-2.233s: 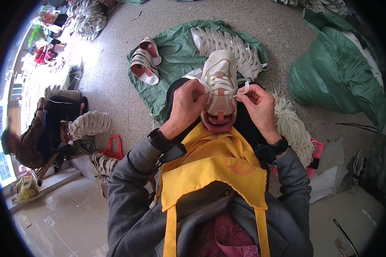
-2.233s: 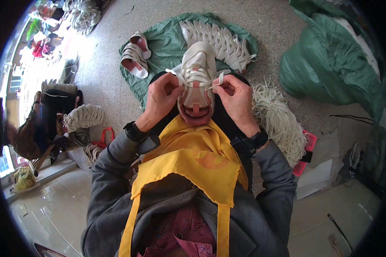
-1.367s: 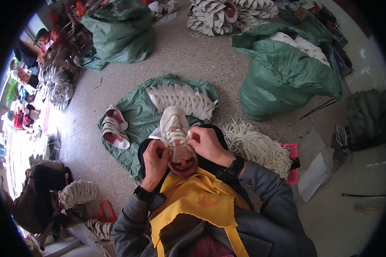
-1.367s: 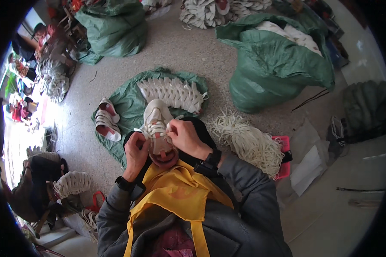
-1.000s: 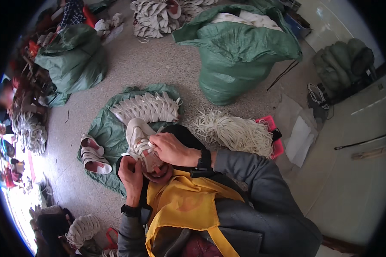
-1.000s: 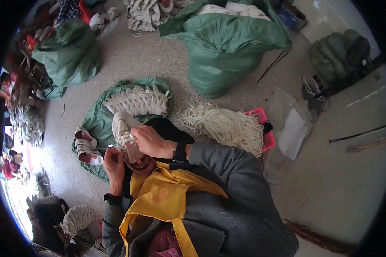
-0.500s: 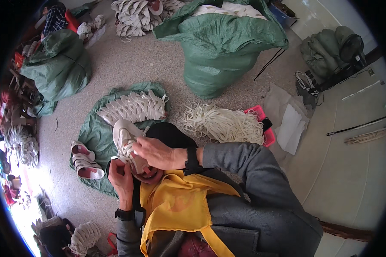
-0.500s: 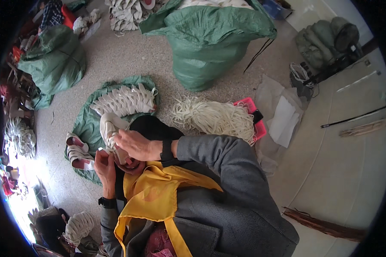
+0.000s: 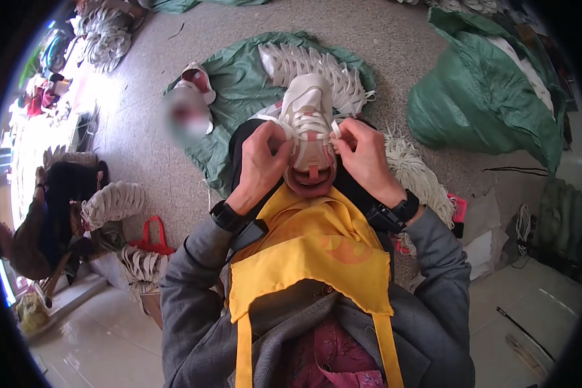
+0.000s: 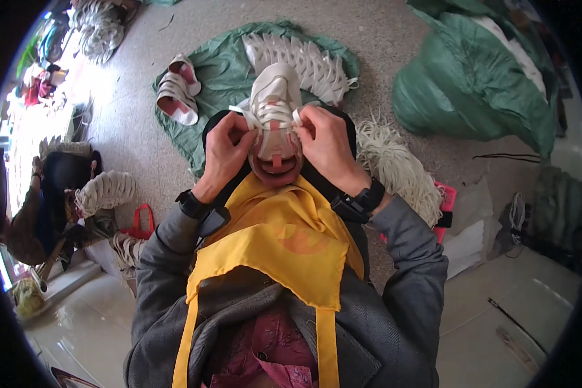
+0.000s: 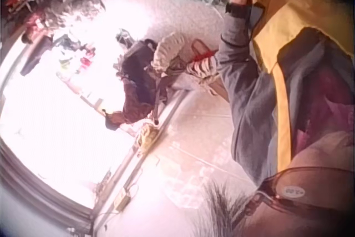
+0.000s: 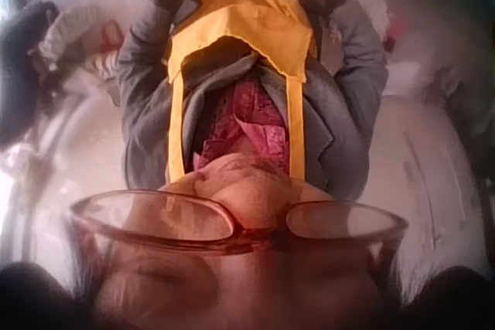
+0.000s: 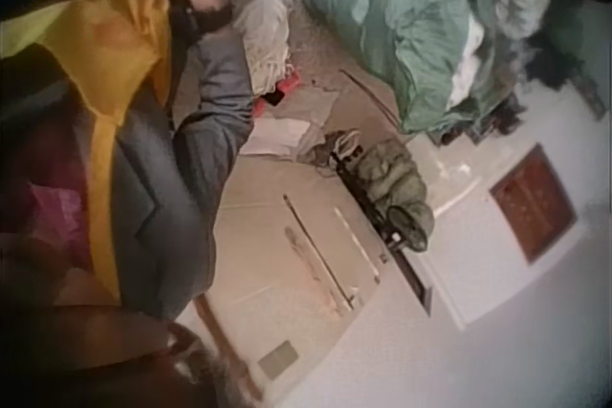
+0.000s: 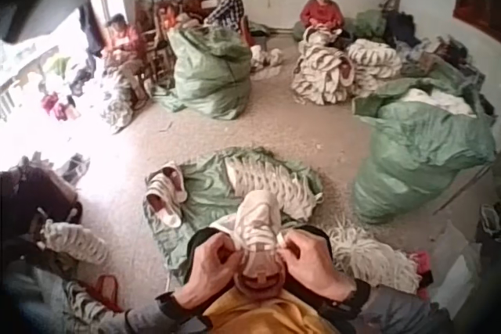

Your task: The person is threading laces through the eyelets of a shoe.

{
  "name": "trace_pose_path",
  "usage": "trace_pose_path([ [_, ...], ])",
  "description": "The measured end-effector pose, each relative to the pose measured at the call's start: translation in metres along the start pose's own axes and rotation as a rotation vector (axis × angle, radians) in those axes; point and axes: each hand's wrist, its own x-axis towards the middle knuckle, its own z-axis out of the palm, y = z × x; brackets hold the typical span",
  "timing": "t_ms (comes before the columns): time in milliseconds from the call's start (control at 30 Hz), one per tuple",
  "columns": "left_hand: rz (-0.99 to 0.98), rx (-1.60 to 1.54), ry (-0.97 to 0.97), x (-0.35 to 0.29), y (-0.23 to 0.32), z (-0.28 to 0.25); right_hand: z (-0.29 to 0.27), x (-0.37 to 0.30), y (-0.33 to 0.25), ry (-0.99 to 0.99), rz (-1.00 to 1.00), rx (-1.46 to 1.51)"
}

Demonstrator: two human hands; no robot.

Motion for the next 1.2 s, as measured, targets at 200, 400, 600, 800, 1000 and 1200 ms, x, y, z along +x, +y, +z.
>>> trace_pose_path([
  [200, -0.027, -0.044, 0.034, -0.005, 0.004, -0.006, 0.002, 0.011, -0.007, -0.074, -0.307, -0.298],
  [400, 0.091, -0.074, 0.156, -0.003, -0.008, 0.020, -0.005, 0.003, -0.001, -0.150, -0.030, -0.257],
  [600, 0.197, -0.040, 0.265, -0.010, -0.019, 0.035, -0.017, 0.015, 0.043, -0.336, 0.339, 0.181],
  [800, 0.187, -0.062, 0.252, -0.006, -0.020, 0.039, -0.008, -0.001, -0.001, -0.203, -0.324, -0.465],
  [1000, 0.211, -0.052, 0.268, -0.004, -0.024, 0.042, -0.008, 0.019, -0.005, -0.344, -0.103, -0.363],
  [1200, 0.199, -0.061, 0.255, -0.004, -0.023, 0.042, -0.014, 0.035, 0.023, -0.438, 0.321, 0.044],
])
